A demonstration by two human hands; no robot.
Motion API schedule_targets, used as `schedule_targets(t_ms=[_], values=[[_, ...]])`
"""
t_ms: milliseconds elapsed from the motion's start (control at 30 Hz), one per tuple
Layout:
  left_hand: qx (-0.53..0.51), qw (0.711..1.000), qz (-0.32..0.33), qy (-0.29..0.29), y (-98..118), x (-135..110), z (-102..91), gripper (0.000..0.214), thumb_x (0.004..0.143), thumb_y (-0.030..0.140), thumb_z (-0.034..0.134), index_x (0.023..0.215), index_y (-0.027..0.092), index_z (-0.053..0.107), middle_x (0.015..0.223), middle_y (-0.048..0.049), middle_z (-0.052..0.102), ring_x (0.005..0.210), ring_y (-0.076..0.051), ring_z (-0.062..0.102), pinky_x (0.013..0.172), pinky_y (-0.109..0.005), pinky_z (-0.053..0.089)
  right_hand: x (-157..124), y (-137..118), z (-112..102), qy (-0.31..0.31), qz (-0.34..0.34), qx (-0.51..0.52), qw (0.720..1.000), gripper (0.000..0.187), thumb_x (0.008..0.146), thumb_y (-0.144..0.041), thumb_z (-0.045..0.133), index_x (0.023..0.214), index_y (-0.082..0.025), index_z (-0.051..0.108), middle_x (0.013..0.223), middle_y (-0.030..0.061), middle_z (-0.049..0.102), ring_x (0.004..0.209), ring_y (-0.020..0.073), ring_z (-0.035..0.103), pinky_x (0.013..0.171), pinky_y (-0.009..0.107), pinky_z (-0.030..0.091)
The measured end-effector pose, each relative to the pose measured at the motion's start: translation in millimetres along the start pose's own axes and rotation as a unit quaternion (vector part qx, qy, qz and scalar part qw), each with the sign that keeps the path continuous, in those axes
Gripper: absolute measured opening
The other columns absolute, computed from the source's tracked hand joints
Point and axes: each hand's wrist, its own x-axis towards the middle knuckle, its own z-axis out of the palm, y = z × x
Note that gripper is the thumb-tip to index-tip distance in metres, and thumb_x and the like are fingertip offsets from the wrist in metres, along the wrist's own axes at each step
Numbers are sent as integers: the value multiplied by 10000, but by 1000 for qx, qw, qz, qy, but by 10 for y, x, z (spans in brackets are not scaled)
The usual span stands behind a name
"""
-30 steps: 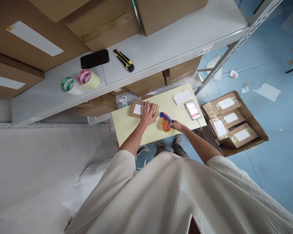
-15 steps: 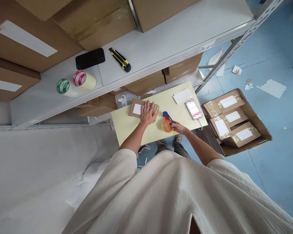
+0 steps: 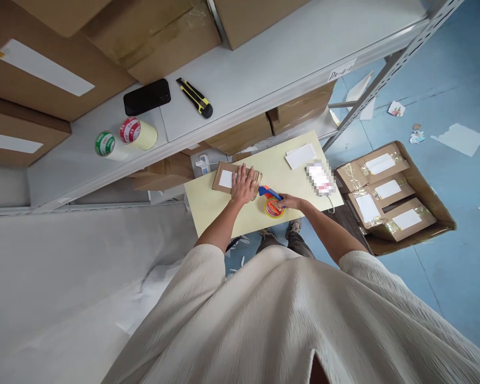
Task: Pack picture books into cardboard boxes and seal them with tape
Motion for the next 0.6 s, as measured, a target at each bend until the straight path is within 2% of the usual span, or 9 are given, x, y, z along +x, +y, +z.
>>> schedule_targets(t_ms=[167,333,400,533,600], values=[[3,1000,-8,3,19,-5,-25,737,1152,411,339,1855,194,297,1951,-85,108,1818,-318,22,1462,-621,21,180,-229,-113,-1,5,-133,991,489,532,-106,934,988,-208,792,783,42,757,854,314,728,752,371,568],[-3,1000,-3,7,1,-6,-7,751,1142,415,388,1856,202,296,1947,-93,140,1819,-320,35,1459,-628,27,272,-516,-181,9,-13,-267,964,457,504,-91,926,921,-218,789,755,20,739,826,287,710,741,348,552],[-4,1000,-5,5,-9,-3,4,756,1139,409,404,1858,208,286,1947,-96,140,1820,-314,34,1458,-627,22,278,-651,-185,-20,-6,-351,936,430,539,-153,933,935,-220,780,795,21,754,811,270,714,718,331,548],[-7,1000,-8,1,-16,11,10,729,1144,372,390,1849,198,313,1948,-119,134,1819,-313,49,1455,-626,28,255,-886,-120,-87,18,-516,852,477,672,-301,898,1128,-231,774,997,54,796,903,276,741,711,318,556],[-12,1000,-7,3,-14,15,6,717,1149,368,382,1844,199,329,1946,-125,138,1819,-318,56,1453,-628,32,232,-933,-27,-111,26,-572,813,479,671,-308,898,1127,-219,781,1004,78,797,931,303,746,710,334,553]])
